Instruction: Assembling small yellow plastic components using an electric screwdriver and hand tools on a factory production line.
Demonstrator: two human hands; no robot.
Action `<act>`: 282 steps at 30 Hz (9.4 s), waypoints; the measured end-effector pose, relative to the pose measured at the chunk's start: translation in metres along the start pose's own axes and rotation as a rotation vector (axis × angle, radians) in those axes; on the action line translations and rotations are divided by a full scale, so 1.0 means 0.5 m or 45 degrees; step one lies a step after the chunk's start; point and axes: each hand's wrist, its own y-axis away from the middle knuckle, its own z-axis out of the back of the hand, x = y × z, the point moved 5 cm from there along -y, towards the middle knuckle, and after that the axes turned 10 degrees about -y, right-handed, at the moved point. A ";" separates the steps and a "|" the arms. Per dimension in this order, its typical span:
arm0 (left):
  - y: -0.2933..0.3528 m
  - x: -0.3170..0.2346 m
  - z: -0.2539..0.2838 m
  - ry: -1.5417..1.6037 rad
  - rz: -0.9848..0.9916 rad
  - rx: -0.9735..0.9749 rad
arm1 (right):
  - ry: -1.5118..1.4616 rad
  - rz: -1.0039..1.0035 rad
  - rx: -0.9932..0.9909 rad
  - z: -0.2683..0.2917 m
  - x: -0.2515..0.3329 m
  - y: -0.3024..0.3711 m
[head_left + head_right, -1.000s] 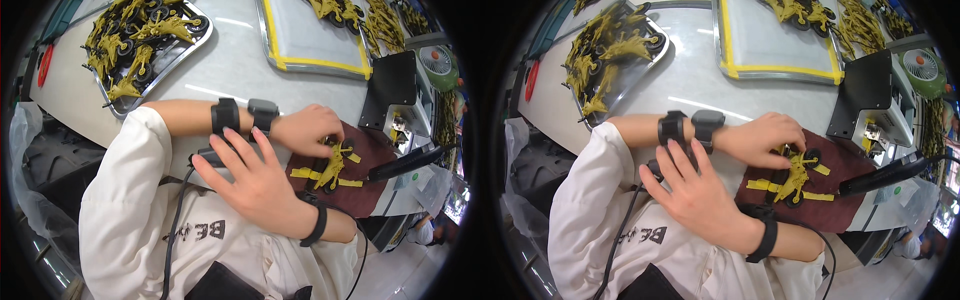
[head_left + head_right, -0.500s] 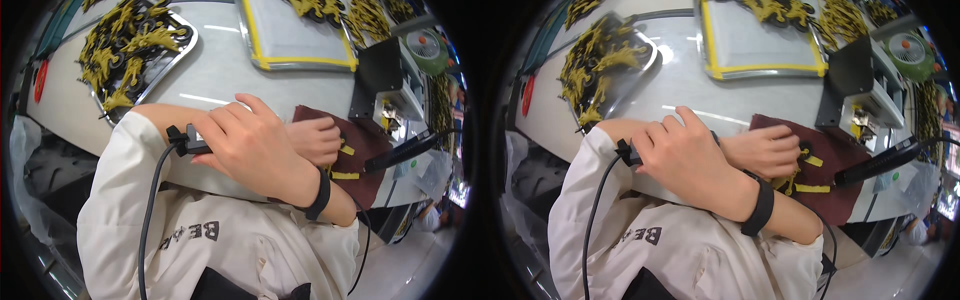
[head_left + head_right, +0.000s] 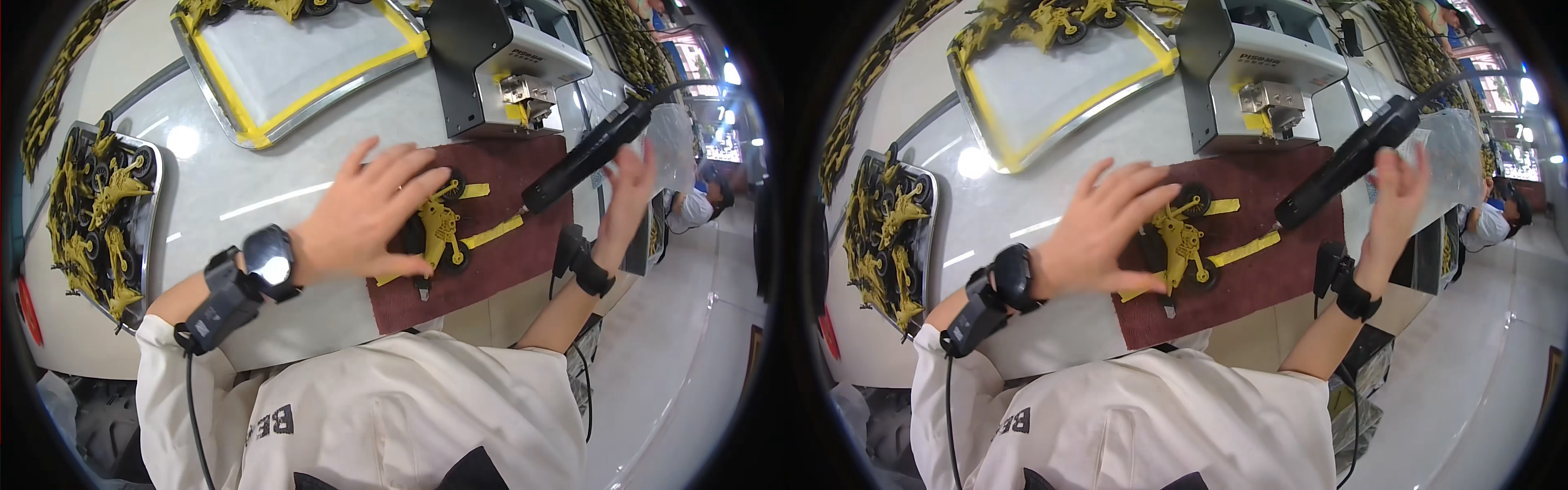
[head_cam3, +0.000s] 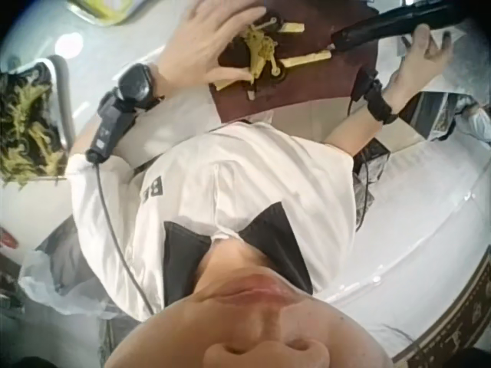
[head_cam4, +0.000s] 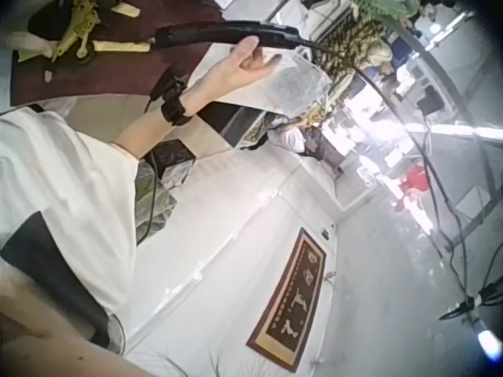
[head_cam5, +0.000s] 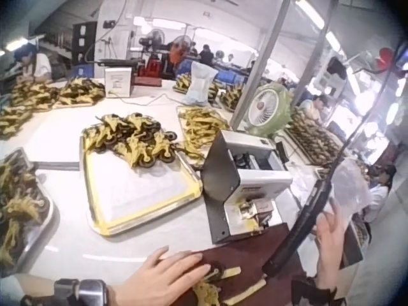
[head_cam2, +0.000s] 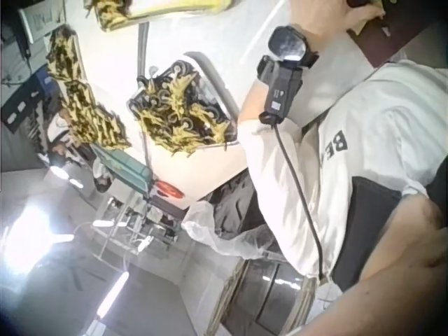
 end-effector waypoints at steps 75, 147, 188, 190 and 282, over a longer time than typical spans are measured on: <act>0.027 -0.007 -0.050 0.327 0.281 -0.031 | -1.006 0.225 1.014 -0.311 0.116 0.209; 0.022 -0.008 -0.057 0.173 0.268 0.097 | -0.939 0.164 0.749 -0.258 0.089 0.203; 0.021 -0.009 -0.055 0.138 0.265 0.077 | -0.817 0.068 0.536 -0.302 0.090 0.132; 0.016 -0.009 -0.055 0.130 0.266 0.087 | -0.814 0.099 0.554 -0.304 0.088 0.129; 0.018 -0.014 -0.060 0.067 0.313 0.017 | -0.867 0.396 0.194 -0.121 0.180 0.094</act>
